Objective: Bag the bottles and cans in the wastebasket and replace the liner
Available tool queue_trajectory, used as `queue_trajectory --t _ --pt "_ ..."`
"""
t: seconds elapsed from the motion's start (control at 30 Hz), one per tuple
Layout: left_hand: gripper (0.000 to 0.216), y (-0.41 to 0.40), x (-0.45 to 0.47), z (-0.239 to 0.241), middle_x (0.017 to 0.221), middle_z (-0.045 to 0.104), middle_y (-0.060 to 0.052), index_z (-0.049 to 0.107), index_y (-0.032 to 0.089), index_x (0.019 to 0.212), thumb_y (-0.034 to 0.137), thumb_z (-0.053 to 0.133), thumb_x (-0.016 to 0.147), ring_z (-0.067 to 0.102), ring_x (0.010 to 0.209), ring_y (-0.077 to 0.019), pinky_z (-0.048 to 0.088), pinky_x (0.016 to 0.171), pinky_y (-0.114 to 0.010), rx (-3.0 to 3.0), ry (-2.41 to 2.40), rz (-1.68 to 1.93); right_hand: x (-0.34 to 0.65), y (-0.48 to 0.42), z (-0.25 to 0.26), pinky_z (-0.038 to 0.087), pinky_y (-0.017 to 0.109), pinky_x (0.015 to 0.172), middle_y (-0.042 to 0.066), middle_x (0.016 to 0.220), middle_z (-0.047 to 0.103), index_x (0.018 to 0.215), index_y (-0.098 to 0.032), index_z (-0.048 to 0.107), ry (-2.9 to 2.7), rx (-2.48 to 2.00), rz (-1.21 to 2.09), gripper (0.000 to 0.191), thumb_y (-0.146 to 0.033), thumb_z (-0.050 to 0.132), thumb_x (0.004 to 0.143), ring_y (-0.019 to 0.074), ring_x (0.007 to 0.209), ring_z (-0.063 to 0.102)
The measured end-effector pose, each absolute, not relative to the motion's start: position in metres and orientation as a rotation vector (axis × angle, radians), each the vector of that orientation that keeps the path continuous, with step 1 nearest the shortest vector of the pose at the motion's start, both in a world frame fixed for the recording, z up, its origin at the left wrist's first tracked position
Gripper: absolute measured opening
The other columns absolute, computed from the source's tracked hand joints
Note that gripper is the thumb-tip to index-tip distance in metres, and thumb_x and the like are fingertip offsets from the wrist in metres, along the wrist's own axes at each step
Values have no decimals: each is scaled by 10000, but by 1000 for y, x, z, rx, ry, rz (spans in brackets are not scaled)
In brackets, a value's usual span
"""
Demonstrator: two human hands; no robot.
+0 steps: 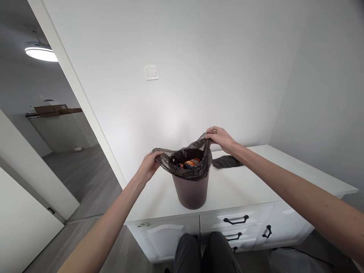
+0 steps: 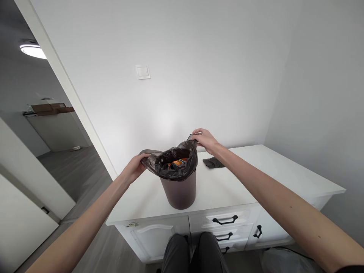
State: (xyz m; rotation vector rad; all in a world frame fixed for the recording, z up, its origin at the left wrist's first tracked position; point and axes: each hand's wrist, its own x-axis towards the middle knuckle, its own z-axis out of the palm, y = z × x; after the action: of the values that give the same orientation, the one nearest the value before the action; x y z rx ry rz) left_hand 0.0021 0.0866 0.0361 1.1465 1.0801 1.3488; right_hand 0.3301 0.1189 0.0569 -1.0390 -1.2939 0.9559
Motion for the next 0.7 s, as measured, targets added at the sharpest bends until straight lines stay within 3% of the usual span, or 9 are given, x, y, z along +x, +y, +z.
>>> queue_trajectory --t 0.13,0.27,0.53,0.63,0.7 --pt "280 88 3 55 749 622 16 618 198 803 242 834 629 565 679 -122 489 619 -247 1164 1054 1519 352 110 68 487 273 660 -14 765 597 906 -215 622 -1332 -1063 604 229 -186 742 713 162 777 574" --pt "281 80 -4 42 706 549 55 560 214 774 237 811 650 496 647 -98 417 582 -221 1062 1097 1728 378 86 50 463 270 651 -24 749 546 878 -224 612 -1143 -1031 445 202 -206 730 715 149 747 537" --pt "308 39 -29 -4 748 588 45 592 231 876 196 816 667 515 624 -95 429 550 -224 869 1097 1753 399 27 -31 450 262 508 -6 837 617 864 -261 608 -797 -879 892 344 -273 875 647 143 676 541" --pt "341 26 -37 -8 806 625 27 636 249 970 206 823 688 575 681 -111 503 612 -235 862 1062 1718 402 18 -65 558 302 571 12 864 651 893 -277 646 -748 -825 1022 322 -361 883 693 167 697 600" --pt "288 18 -36 -18 901 665 1 634 267 981 304 801 749 639 783 -142 552 692 -261 883 1083 1727 394 11 -95 635 386 683 45 909 685 948 -297 669 -810 -831 1037 320 -509 824 765 236 809 681"
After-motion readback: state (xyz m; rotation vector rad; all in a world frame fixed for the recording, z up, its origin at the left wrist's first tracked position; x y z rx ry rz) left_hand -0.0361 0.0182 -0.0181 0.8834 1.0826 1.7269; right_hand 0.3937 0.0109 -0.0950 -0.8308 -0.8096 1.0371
